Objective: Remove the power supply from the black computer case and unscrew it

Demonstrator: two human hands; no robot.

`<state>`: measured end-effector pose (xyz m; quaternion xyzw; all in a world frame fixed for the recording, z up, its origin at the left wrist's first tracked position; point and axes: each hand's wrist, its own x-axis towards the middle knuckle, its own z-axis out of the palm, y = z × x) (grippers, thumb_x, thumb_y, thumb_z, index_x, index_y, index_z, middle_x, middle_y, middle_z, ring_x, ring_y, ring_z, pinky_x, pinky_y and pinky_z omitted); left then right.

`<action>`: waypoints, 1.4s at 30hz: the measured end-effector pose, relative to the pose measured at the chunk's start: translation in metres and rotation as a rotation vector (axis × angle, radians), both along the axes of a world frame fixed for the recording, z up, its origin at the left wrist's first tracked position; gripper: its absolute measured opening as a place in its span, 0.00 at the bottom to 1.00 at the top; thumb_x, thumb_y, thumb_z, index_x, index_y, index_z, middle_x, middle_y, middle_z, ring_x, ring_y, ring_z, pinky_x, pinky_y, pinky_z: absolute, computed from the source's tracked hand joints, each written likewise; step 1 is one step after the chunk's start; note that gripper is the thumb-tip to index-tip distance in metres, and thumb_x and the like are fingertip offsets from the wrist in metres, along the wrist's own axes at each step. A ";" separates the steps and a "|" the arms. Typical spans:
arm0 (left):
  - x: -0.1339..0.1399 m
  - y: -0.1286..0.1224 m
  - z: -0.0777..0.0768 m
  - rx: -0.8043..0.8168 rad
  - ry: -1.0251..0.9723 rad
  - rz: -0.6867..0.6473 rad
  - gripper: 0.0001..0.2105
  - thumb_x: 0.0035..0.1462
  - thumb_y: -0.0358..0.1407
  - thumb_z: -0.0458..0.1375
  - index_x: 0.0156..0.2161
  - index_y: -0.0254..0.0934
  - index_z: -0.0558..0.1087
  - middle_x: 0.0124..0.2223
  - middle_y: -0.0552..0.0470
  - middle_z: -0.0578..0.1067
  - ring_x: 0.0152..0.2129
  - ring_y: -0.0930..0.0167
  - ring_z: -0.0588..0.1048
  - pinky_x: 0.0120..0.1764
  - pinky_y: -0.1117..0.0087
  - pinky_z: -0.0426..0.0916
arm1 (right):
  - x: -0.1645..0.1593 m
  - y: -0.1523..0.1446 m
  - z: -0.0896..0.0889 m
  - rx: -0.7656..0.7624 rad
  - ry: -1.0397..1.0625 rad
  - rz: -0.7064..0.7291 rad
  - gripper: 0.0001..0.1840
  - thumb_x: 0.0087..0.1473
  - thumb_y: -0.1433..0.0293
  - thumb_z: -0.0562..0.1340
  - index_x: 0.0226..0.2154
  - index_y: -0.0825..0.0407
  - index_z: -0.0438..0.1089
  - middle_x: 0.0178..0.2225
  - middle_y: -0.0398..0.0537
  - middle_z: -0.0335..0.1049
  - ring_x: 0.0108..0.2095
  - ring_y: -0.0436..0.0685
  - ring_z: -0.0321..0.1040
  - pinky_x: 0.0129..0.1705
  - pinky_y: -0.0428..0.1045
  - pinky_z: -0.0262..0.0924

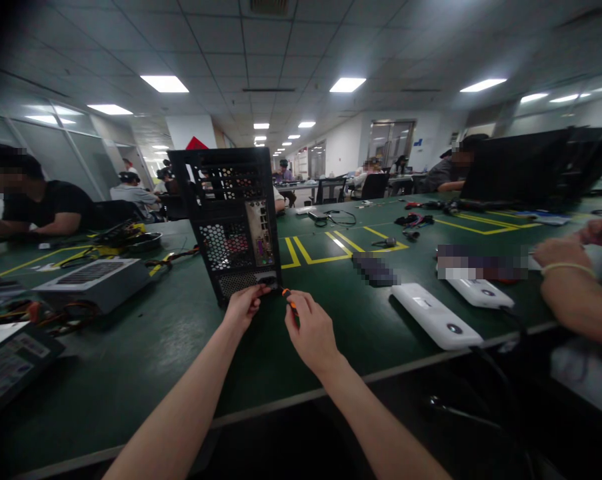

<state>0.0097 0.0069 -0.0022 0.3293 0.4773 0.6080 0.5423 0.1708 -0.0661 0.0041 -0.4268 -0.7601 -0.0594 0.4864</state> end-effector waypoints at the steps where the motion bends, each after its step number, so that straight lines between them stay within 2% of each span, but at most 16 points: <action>1: 0.000 0.000 0.000 0.001 0.001 0.002 0.11 0.44 0.33 0.57 0.34 0.28 0.71 0.31 0.43 0.75 0.10 0.85 0.58 0.13 0.80 0.43 | 0.000 0.000 0.000 -0.001 -0.008 -0.003 0.09 0.54 0.74 0.51 0.39 0.52 0.60 0.41 0.50 0.64 0.40 0.56 0.65 0.40 0.52 0.62; 14: 0.000 -0.001 -0.001 0.019 0.010 0.033 0.14 0.41 0.36 0.58 0.34 0.28 0.71 0.31 0.44 0.75 0.11 0.85 0.58 0.14 0.79 0.44 | -0.002 0.001 -0.001 -0.001 -0.038 0.004 0.09 0.54 0.74 0.50 0.40 0.52 0.60 0.42 0.51 0.64 0.39 0.55 0.65 0.39 0.52 0.63; 25: 0.000 0.000 -0.002 -0.002 0.041 0.030 0.11 0.43 0.33 0.56 0.34 0.29 0.70 0.31 0.45 0.75 0.10 0.84 0.58 0.14 0.80 0.44 | -0.005 -0.003 0.001 0.012 -0.124 -0.007 0.09 0.53 0.76 0.51 0.37 0.52 0.62 0.42 0.50 0.65 0.41 0.55 0.64 0.43 0.52 0.60; 28: 0.000 -0.001 -0.001 -0.020 0.048 -0.001 0.10 0.43 0.32 0.56 0.33 0.28 0.70 0.30 0.44 0.75 0.10 0.84 0.58 0.14 0.80 0.44 | -0.005 -0.005 0.000 -0.010 -0.173 -0.019 0.09 0.55 0.74 0.51 0.38 0.52 0.62 0.42 0.50 0.65 0.39 0.54 0.65 0.40 0.50 0.61; 34: 0.001 -0.003 0.000 -0.022 0.066 -0.018 0.09 0.43 0.29 0.54 0.33 0.29 0.71 0.32 0.43 0.75 0.11 0.83 0.60 0.14 0.79 0.46 | -0.001 -0.004 0.001 -0.073 -0.111 -0.124 0.11 0.57 0.66 0.50 0.39 0.53 0.62 0.33 0.49 0.67 0.31 0.53 0.67 0.31 0.46 0.61; 38: 0.003 -0.003 -0.002 0.006 0.078 0.013 0.08 0.43 0.28 0.54 0.31 0.29 0.71 0.33 0.45 0.75 0.12 0.83 0.60 0.14 0.79 0.48 | -0.003 -0.005 0.002 -0.050 -0.115 -0.097 0.10 0.55 0.69 0.51 0.40 0.53 0.60 0.40 0.52 0.64 0.36 0.54 0.66 0.34 0.48 0.62; 42: 0.002 -0.001 -0.005 0.029 0.083 0.019 0.08 0.43 0.28 0.53 0.31 0.29 0.71 0.32 0.45 0.75 0.12 0.83 0.60 0.14 0.79 0.49 | -0.003 -0.005 0.003 -0.074 -0.080 -0.089 0.09 0.56 0.69 0.49 0.39 0.53 0.59 0.36 0.51 0.65 0.33 0.54 0.67 0.31 0.48 0.62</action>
